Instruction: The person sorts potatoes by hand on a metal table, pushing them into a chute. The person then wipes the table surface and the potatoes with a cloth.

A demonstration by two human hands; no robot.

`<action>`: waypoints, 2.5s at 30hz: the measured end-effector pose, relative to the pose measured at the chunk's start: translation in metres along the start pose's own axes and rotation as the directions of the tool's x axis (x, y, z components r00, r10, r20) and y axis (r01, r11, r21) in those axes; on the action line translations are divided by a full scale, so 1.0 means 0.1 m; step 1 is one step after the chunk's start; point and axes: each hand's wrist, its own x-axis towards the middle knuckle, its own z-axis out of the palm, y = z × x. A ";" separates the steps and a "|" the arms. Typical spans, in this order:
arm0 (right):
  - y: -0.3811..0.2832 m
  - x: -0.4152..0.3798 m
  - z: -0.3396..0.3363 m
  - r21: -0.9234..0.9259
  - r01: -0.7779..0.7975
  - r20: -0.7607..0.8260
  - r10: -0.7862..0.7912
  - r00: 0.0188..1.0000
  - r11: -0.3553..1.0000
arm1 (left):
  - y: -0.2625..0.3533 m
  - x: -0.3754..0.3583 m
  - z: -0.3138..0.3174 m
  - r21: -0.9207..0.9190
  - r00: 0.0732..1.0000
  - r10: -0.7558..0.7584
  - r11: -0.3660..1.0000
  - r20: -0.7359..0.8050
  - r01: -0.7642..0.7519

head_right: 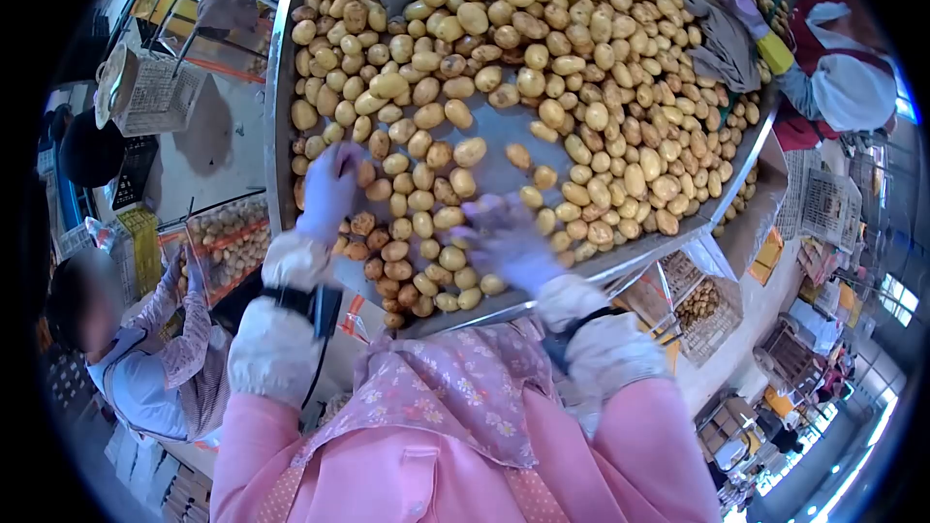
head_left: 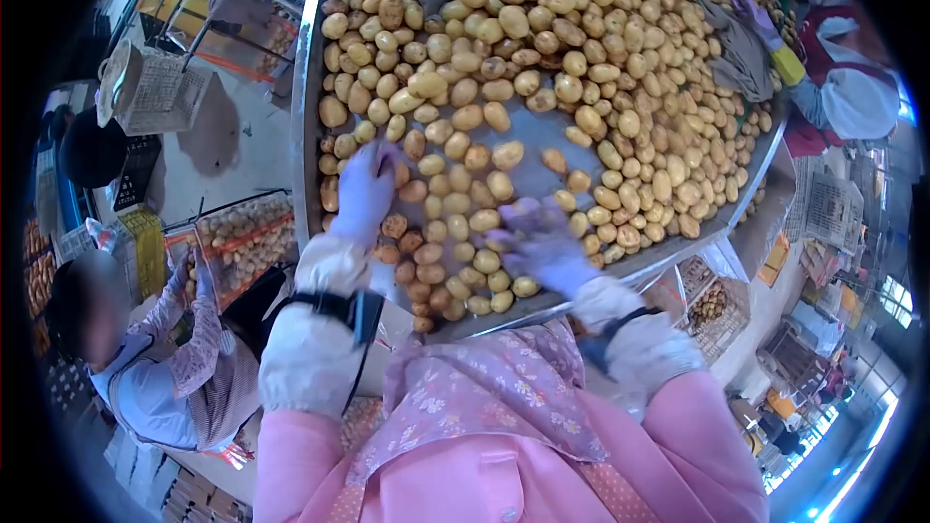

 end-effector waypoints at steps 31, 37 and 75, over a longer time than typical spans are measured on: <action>0.23 0.00 -0.52 -0.145 0.067 0.181 -0.040 0.983 0.987 | 0.05 -2.24 -0.58 0.253 0.849 0.039 0.946 0.527 -0.201; 1.11 1.64 -0.59 -0.172 -0.549 -0.456 0.428 0.780 0.818 | 0.06 -0.49 -0.59 0.243 0.990 -0.032 0.968 -0.134 0.064; -0.60 0.77 0.03 0.186 -0.374 -0.088 0.395 0.914 0.908 | 0.26 -0.15 0.29 0.175 0.926 -0.158 0.979 0.342 0.102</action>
